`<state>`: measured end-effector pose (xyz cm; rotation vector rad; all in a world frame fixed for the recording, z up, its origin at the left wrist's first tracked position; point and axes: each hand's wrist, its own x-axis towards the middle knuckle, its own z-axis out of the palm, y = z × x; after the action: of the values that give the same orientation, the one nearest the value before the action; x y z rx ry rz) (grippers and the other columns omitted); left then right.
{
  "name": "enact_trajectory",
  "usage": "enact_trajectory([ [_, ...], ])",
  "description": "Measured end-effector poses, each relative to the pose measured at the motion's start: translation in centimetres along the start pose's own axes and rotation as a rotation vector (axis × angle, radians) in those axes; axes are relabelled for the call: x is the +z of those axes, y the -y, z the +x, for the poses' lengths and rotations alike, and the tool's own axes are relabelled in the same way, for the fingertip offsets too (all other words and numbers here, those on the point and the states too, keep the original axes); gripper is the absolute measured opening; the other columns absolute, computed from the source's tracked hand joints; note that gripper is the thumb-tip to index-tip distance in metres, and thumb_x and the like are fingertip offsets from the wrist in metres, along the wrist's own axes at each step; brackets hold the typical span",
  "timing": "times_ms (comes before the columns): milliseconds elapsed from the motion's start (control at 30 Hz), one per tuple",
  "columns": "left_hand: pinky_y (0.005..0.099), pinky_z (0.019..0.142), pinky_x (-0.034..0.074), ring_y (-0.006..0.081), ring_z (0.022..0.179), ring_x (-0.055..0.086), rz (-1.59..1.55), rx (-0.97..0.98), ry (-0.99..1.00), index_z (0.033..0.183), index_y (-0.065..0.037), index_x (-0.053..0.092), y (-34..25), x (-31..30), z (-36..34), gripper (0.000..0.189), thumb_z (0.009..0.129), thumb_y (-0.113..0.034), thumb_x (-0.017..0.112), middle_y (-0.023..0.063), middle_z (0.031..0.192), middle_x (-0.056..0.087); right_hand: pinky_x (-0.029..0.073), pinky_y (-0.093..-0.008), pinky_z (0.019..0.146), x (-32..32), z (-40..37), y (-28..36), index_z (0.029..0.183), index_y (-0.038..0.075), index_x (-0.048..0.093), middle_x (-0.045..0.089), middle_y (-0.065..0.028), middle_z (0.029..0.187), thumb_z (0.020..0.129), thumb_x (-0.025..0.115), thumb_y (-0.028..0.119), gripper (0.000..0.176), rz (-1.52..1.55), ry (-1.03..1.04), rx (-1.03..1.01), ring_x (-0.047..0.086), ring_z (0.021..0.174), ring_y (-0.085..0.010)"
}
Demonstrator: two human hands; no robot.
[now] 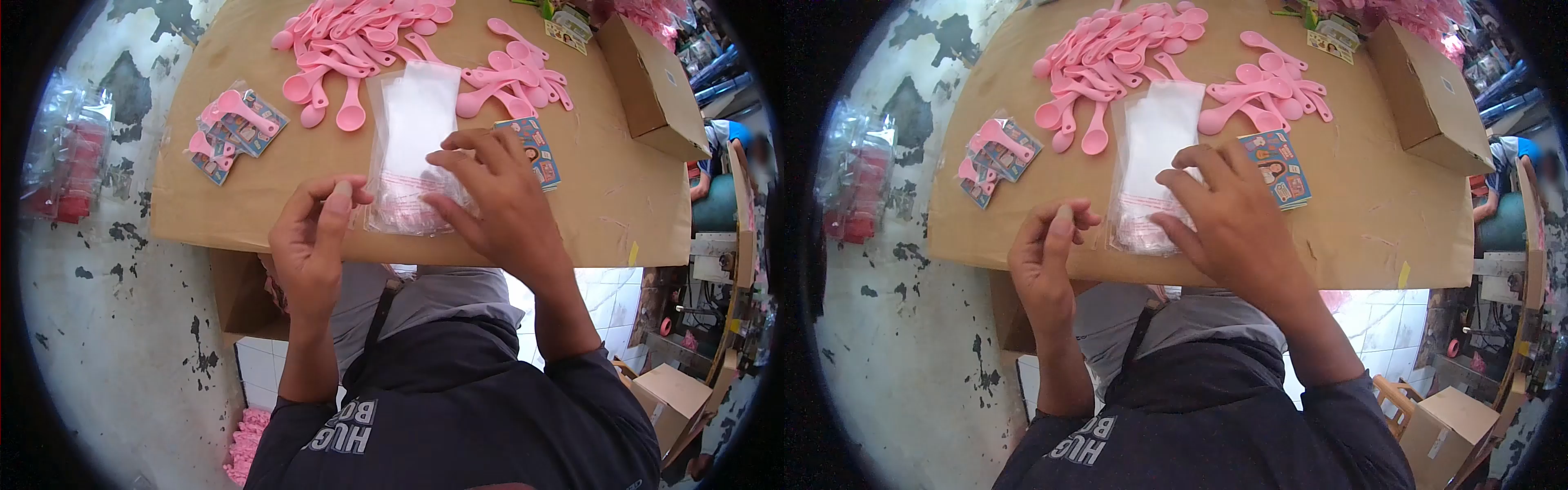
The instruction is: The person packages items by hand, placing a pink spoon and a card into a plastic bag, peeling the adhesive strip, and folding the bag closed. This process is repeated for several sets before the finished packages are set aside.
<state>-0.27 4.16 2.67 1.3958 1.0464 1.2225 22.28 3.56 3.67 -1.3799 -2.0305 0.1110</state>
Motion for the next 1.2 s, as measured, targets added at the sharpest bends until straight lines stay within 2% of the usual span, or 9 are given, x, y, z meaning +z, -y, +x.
enact_trajectory([
  [267,0.0188,0.067,0.042,0.0049,0.078,0.055,0.075,-0.033,-0.038,0.115,0.001,0.070,1.4,0.3,0.2,0.023,0.105,-0.018,0.061,0.0017,0.088,0.065,0.048,-0.0399,0.085,2.5,-0.9,-0.2,0.091,0.003,0.070,0.065,-0.0075,0.103,0.079,0.078,0.006,0.015,-0.024,0.024,-0.011,0.057,0.099,-0.0283],
  [467,0.0184,0.066,0.043,0.0058,0.073,0.059,0.050,-0.265,0.200,0.120,0.004,0.067,1.3,-0.4,0.6,0.038,0.109,-0.031,0.056,0.0054,0.088,0.068,0.049,-0.0388,0.077,0.7,-0.3,0.7,0.094,0.004,0.073,0.067,-0.0081,0.097,0.075,0.080,-0.001,0.021,0.082,-0.203,-0.070,0.059,0.089,-0.0280],
  [633,0.0210,0.071,0.049,0.0064,0.081,0.064,-0.417,-0.329,0.273,0.120,0.006,0.068,0.1,1.9,1.3,0.039,0.108,-0.030,0.058,0.0078,0.092,0.073,0.050,-0.0394,0.075,-0.7,-0.7,2.4,0.098,0.007,0.075,0.068,-0.0073,0.099,0.074,0.082,0.000,0.026,0.151,-0.039,-0.205,0.061,0.087,-0.0275],
  [700,0.0240,0.076,0.052,0.0108,0.084,0.068,-0.356,-0.302,0.296,0.120,0.006,0.068,0.9,1.7,1.8,0.036,0.108,-0.027,0.058,0.0104,0.095,0.074,0.051,-0.0395,0.076,-1.7,-0.8,2.3,0.100,0.007,0.075,0.068,-0.0075,0.100,0.074,0.084,0.007,0.027,0.258,-0.056,-0.103,0.060,0.083,-0.0275],
  [733,0.0251,0.078,0.053,0.0128,0.085,0.069,-0.395,-0.305,0.305,0.120,0.005,0.067,1.1,1.3,1.8,0.034,0.108,-0.025,0.058,0.0116,0.097,0.074,0.051,-0.0418,0.080,-2.0,-1.5,0.9,0.102,0.005,0.071,0.065,-0.0109,0.098,0.085,0.081,0.020,0.025,0.139,-0.125,-0.039,0.064,0.093,-0.0282],
  [767,0.0263,0.079,0.054,0.0147,0.086,0.070,-0.432,-0.309,0.309,0.121,0.005,0.066,1.2,0.9,1.8,0.032,0.107,-0.023,0.058,0.0127,0.099,0.074,0.051,-0.0418,0.080,-2.8,-1.5,0.2,0.102,0.005,0.071,0.065,-0.0109,0.098,0.085,0.081,0.020,0.025,0.132,-0.127,-0.034,0.064,0.093,-0.0282],
  [833,0.0297,0.084,0.057,0.0198,0.092,0.072,-0.541,-0.317,0.295,0.123,0.004,0.064,1.5,0.9,1.8,0.028,0.107,-0.017,0.057,0.0164,0.106,0.074,0.050,-0.0415,0.079,-4.1,-1.5,-1.1,0.105,0.003,0.069,0.064,-0.0118,0.096,0.088,0.080,0.026,0.031,-0.040,-0.207,0.408,0.063,0.092,-0.0290],
  [967,0.0345,0.090,0.060,0.0275,0.107,0.072,-0.712,-0.340,0.098,0.130,0.003,0.061,1.1,2.1,1.9,0.030,0.106,-0.014,0.058,0.0198,0.118,0.072,0.050,-0.0394,0.076,-3.8,-3.1,-4.5,0.105,0.001,0.067,0.062,-0.0118,0.093,0.088,0.082,0.030,0.037,-0.255,-0.168,0.587,0.062,0.088,-0.0270],
  [1200,0.0360,0.091,0.061,0.0296,0.109,0.073,-0.722,-0.281,0.046,0.128,0.001,0.062,2.1,3.1,1.9,0.032,0.104,-0.020,0.063,0.0187,0.117,0.074,0.046,-0.0295,0.065,-2.3,-4.7,-8.4,0.097,-0.001,0.066,0.062,-0.0048,0.080,0.094,0.078,0.032,0.035,0.372,-0.209,0.791,0.054,0.072,-0.0110],
])
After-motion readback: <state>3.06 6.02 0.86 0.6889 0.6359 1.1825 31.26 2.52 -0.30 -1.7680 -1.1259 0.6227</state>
